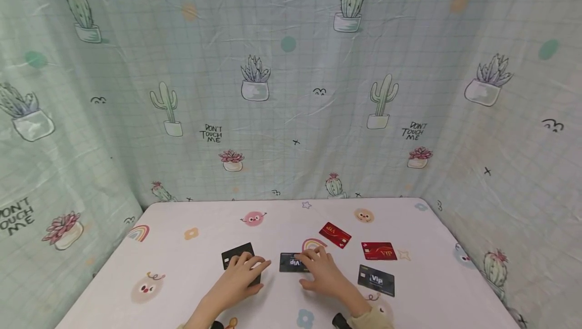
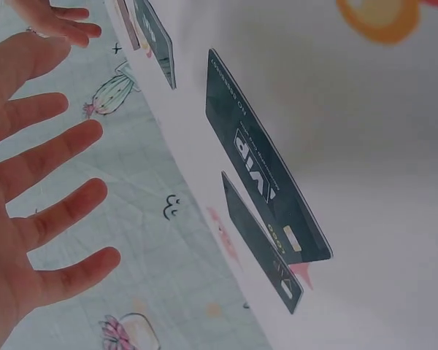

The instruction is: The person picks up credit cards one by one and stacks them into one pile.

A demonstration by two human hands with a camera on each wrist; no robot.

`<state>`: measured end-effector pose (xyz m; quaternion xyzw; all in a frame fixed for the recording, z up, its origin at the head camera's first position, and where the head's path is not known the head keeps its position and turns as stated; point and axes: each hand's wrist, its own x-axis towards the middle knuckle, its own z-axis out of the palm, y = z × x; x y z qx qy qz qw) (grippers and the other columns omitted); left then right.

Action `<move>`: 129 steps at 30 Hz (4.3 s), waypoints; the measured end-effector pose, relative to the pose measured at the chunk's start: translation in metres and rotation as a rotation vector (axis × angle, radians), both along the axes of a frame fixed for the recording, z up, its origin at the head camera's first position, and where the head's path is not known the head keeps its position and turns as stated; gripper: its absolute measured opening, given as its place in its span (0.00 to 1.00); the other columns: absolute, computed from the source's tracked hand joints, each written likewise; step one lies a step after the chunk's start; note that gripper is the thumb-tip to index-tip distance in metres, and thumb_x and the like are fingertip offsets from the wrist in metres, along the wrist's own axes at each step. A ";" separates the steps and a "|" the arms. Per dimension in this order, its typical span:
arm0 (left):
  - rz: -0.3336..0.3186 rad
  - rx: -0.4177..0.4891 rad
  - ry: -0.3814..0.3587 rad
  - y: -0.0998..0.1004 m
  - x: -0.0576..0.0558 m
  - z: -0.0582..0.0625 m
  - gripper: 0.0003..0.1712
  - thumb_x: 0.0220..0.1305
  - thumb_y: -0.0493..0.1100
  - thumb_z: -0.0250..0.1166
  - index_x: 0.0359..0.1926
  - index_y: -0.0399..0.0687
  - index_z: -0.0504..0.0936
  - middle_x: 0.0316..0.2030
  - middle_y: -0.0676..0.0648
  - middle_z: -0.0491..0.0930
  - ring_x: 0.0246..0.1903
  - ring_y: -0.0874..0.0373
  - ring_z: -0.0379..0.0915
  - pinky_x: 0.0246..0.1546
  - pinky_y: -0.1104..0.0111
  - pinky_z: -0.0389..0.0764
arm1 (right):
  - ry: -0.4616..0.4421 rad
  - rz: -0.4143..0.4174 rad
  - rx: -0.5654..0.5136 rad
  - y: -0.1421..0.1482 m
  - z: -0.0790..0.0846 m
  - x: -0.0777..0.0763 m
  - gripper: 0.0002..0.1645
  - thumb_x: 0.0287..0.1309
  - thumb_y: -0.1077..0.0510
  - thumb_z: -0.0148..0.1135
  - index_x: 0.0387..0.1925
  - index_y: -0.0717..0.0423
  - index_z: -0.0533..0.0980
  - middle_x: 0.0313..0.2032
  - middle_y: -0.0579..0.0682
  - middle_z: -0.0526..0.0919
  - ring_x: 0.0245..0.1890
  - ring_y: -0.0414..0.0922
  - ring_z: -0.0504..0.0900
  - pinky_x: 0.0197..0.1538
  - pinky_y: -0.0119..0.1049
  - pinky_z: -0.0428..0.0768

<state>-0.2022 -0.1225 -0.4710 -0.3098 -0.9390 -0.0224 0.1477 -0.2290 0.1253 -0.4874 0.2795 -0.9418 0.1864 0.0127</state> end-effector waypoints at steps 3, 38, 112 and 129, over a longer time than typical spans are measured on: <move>-0.002 -0.024 0.011 -0.005 0.006 0.001 0.27 0.51 0.52 0.63 0.54 0.57 0.72 0.46 0.56 0.74 0.44 0.57 0.63 0.45 0.56 0.66 | 0.001 0.009 0.003 -0.003 0.002 0.003 0.33 0.47 0.48 0.63 0.57 0.46 0.66 0.52 0.48 0.71 0.51 0.49 0.64 0.53 0.55 0.66; -0.107 -0.062 0.193 -0.056 0.023 -0.015 0.28 0.42 0.55 0.68 0.48 0.56 0.76 0.40 0.54 0.74 0.40 0.57 0.63 0.40 0.57 0.68 | 0.045 0.127 0.053 -0.029 -0.007 0.017 0.31 0.48 0.45 0.61 0.57 0.41 0.67 0.51 0.41 0.71 0.47 0.42 0.62 0.47 0.41 0.66; -0.014 -0.206 0.001 -0.079 -0.010 -0.038 0.33 0.54 0.64 0.53 0.58 0.55 0.69 0.53 0.49 0.72 0.50 0.49 0.65 0.45 0.50 0.69 | 0.132 0.167 0.303 -0.095 -0.015 -0.002 0.33 0.50 0.36 0.55 0.56 0.43 0.67 0.53 0.42 0.71 0.49 0.43 0.66 0.51 0.44 0.67; -0.008 -0.238 0.034 -0.078 -0.012 -0.040 0.31 0.55 0.63 0.51 0.57 0.56 0.70 0.52 0.51 0.72 0.49 0.51 0.66 0.45 0.51 0.70 | 0.151 0.175 0.371 -0.103 -0.016 -0.004 0.32 0.50 0.36 0.55 0.56 0.42 0.68 0.50 0.43 0.73 0.46 0.42 0.66 0.47 0.40 0.67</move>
